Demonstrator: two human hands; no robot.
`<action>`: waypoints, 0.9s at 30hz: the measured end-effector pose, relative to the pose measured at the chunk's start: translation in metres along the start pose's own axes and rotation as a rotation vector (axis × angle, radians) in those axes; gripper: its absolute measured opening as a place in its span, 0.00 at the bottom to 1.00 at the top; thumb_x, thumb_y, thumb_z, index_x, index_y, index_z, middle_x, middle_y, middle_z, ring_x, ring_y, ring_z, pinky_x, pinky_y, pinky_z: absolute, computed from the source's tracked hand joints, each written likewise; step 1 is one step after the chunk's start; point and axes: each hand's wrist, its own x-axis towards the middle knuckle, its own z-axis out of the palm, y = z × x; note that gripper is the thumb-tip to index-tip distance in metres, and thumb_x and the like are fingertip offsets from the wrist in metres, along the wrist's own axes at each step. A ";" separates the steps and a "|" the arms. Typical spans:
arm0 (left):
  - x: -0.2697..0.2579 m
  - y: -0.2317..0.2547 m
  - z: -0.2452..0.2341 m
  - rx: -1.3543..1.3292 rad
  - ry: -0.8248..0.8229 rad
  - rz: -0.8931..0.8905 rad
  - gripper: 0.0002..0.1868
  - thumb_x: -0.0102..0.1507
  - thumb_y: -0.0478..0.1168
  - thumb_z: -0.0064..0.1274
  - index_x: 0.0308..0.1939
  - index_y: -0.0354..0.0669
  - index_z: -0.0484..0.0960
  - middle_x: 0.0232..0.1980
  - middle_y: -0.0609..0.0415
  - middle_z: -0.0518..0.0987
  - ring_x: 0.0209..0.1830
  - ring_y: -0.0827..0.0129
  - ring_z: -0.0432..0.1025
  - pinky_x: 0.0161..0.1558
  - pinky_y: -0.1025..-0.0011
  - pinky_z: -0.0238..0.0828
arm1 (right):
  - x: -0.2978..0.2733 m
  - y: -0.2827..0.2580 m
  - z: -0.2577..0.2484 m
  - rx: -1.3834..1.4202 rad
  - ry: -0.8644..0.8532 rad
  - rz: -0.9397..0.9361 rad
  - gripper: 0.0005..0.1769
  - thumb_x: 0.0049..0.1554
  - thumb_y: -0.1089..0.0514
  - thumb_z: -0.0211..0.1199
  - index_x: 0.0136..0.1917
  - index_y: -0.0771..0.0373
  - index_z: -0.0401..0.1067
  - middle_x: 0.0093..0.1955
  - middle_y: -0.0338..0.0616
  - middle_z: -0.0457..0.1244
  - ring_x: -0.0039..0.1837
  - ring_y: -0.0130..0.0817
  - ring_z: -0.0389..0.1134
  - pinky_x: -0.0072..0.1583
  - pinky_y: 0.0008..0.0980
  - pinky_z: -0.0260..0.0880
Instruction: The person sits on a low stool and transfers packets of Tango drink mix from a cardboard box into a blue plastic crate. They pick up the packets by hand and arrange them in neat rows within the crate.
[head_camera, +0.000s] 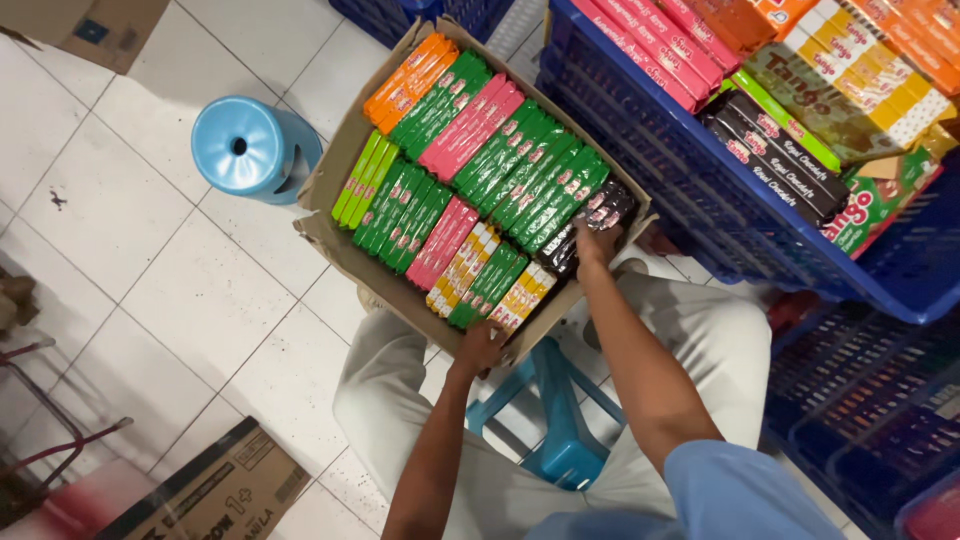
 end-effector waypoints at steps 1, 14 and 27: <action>0.002 0.001 0.002 0.000 -0.001 0.006 0.20 0.67 0.57 0.50 0.54 0.50 0.82 0.56 0.47 0.82 0.62 0.52 0.75 0.59 0.55 0.74 | 0.005 0.004 -0.002 0.002 0.005 -0.003 0.56 0.51 0.36 0.69 0.79 0.59 0.44 0.70 0.63 0.58 0.73 0.60 0.61 0.69 0.54 0.67; 0.004 -0.002 0.011 -0.005 0.005 0.021 0.20 0.67 0.56 0.50 0.51 0.46 0.83 0.56 0.43 0.80 0.63 0.49 0.73 0.63 0.54 0.71 | 0.017 0.024 -0.016 0.444 -0.217 -0.060 0.57 0.46 0.63 0.64 0.83 0.54 0.43 0.82 0.59 0.40 0.77 0.65 0.47 0.67 0.67 0.59; -0.024 0.018 0.013 0.092 0.018 0.110 0.16 0.65 0.55 0.50 0.41 0.52 0.85 0.45 0.43 0.81 0.53 0.44 0.76 0.54 0.50 0.74 | 0.000 0.013 -0.155 0.170 -0.386 -0.856 0.18 0.58 0.68 0.58 0.62 0.65 0.74 0.50 0.54 0.71 0.49 0.41 0.72 0.49 0.36 0.75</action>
